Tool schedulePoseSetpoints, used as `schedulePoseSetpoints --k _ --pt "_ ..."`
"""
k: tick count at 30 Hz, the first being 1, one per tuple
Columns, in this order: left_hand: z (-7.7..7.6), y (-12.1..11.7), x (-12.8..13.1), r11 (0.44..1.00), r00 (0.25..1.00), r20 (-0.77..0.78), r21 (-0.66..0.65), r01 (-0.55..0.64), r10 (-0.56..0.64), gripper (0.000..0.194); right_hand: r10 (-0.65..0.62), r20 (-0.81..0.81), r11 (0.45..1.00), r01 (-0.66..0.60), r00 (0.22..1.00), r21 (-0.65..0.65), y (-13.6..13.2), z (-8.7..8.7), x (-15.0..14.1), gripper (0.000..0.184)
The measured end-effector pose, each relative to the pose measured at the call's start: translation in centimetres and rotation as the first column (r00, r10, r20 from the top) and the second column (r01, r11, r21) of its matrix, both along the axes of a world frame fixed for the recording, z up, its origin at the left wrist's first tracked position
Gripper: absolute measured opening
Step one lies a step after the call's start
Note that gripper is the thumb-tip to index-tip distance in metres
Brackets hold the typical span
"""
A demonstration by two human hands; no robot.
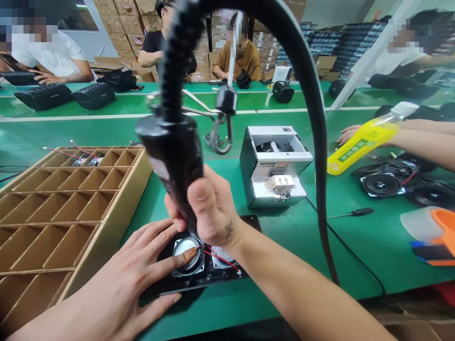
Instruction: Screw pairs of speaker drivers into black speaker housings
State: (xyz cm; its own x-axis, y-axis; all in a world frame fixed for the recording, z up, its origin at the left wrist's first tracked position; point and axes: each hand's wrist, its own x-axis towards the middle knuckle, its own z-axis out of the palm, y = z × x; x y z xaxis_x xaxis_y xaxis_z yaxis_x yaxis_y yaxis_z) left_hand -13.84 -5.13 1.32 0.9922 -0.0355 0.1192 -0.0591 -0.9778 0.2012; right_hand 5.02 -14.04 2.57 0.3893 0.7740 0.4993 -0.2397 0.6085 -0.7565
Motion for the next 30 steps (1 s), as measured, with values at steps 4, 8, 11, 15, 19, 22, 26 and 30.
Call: schedulePoseSetpoints --k 4,8,11,15,19,22,26,30 --pt "0.2 0.3 -0.5 1.0 1.0 -0.029 0.024 -0.009 0.01 0.067 -0.196 -0.094 0.98 0.198 0.976 0.016 -2.1 3.7 1.6 0.055" --pt "-0.7 1.6 -1.1 0.998 0.998 0.054 0.059 0.03 -0.033 0.086 -0.588 0.042 0.805 0.579 0.808 0.13 -6.3 7.2 5.8 0.049" --pt "-2.3 2.6 -1.0 0.99 0.982 0.149 0.094 0.106 -0.119 0.085 -0.805 0.091 0.588 0.768 0.586 0.252 -8.5 7.9 9.6 0.061" --pt "-4.1 2.4 0.0 0.989 0.972 0.193 0.096 0.116 -0.133 0.08 -0.886 0.07 0.462 0.861 0.458 0.213 -8.6 7.2 12.0 0.073" --pt "-4.7 1.5 0.4 0.994 0.972 0.21 0.023 0.103 -0.106 0.081 -0.859 0.01 0.512 0.858 0.512 0.034 -7.3 6.8 10.6 0.063" --pt "-4.6 1.3 0.0 0.997 0.985 0.152 -0.015 0.08 -0.077 0.082 -0.821 0.018 0.57 0.821 0.571 -0.034 -6.6 6.8 9.3 0.058" --pt "-3.7 1.6 -0.5 0.993 0.988 0.134 -0.086 0.085 -0.073 0.088 -0.789 0.053 0.608 0.791 0.612 -0.069 -7.3 6.5 8.9 0.055" --pt "-2.4 1.6 -0.7 0.993 0.995 0.1 -0.117 0.016 -0.004 0.088 -0.801 0.096 0.593 0.805 0.591 -0.008 -9.2 6.2 9.4 0.061"
